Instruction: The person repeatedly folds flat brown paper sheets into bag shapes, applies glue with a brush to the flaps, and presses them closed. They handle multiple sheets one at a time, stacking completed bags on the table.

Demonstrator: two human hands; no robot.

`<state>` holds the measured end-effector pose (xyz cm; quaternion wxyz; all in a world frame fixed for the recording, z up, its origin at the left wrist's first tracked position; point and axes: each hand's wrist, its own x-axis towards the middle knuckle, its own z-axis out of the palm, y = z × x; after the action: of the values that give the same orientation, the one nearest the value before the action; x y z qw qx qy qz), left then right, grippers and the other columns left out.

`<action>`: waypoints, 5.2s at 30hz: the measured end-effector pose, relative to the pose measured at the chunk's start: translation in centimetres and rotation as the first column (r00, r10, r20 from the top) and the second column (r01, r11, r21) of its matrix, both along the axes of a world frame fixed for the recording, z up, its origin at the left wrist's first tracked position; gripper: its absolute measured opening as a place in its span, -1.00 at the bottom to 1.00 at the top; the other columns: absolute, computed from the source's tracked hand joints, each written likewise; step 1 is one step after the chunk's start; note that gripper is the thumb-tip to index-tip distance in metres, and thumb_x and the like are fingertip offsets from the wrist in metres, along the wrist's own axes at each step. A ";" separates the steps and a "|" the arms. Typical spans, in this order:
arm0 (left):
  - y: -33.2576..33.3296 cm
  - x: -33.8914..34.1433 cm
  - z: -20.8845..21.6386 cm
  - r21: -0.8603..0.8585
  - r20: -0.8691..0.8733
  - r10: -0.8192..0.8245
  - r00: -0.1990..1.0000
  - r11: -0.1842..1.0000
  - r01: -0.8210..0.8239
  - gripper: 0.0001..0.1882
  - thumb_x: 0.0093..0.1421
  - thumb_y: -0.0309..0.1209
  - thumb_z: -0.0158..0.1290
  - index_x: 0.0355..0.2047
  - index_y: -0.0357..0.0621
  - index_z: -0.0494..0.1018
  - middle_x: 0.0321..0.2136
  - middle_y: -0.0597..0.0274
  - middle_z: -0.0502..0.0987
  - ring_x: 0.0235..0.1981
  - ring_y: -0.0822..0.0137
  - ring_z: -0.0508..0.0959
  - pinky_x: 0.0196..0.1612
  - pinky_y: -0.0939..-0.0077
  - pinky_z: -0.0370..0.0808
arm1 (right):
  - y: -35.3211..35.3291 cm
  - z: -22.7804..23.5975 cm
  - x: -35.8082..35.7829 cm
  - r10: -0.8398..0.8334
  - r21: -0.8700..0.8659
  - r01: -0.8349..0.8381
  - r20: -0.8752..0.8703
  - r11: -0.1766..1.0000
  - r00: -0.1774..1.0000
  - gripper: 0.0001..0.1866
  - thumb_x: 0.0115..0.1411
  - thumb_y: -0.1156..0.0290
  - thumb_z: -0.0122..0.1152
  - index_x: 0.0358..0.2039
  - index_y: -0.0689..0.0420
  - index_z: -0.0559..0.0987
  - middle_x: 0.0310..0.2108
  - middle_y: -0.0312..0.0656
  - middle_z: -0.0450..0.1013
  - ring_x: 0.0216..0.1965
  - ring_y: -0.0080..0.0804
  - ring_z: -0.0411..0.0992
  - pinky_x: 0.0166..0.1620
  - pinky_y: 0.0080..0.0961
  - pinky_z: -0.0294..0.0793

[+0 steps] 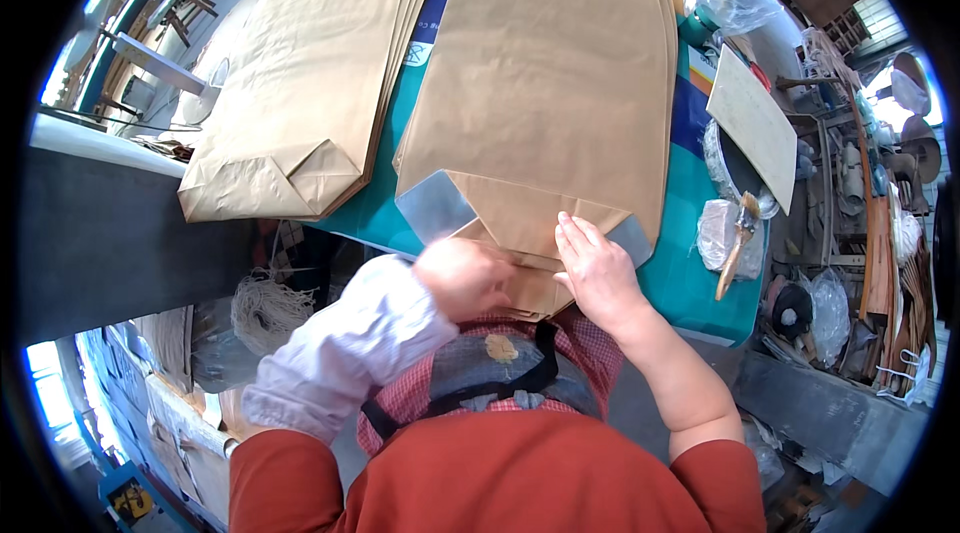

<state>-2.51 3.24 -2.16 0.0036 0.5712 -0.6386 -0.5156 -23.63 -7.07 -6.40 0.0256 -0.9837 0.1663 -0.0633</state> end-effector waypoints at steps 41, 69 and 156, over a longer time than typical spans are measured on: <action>3.1 4.5 -4.3 -0.709 0.255 0.551 0.795 0.665 -0.233 0.37 -0.55 -0.17 0.54 0.29 -0.32 0.05 0.20 -0.22 0.21 0.28 -0.15 0.16 0.33 0.09 0.13 | -6.4 0.4 -1.0 -0.238 0.333 0.208 0.051 0.919 0.970 -0.42 -0.21 0.04 0.52 -0.26 0.17 0.56 -0.16 -0.11 0.46 0.00 -0.12 0.37 0.03 -0.28 0.43; 2.4 8.6 -7.2 -0.760 0.171 0.570 0.804 0.595 -0.260 -0.39 -0.04 -0.43 0.27 0.06 -0.28 0.38 0.19 -0.09 0.31 0.27 -0.09 0.22 0.29 0.14 0.18 | -10.3 -10.5 -37.1 -0.980 0.624 0.780 0.177 0.041 -0.091 -0.54 0.11 0.44 0.24 0.06 0.22 0.51 -0.05 0.08 0.52 0.00 -0.12 0.50 0.09 -0.34 0.43; -3.6 6.5 2.2 -0.736 0.248 0.544 0.802 0.644 -0.209 -0.39 -0.12 -0.54 0.21 0.04 -0.20 0.42 -0.15 -0.05 0.52 -0.05 -0.01 0.50 0.04 0.24 0.43 | -4.6 7.5 -11.8 -0.448 0.541 0.188 0.401 0.820 0.799 -0.65 0.01 0.55 0.36 -0.13 0.21 0.57 -0.26 -0.06 0.54 -0.21 -0.17 0.54 -0.13 -0.42 0.52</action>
<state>3.99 -0.34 0.05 0.1744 0.7555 -0.6254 -0.0876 -35.46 -11.64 1.13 0.2974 -0.8495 0.3319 -0.2825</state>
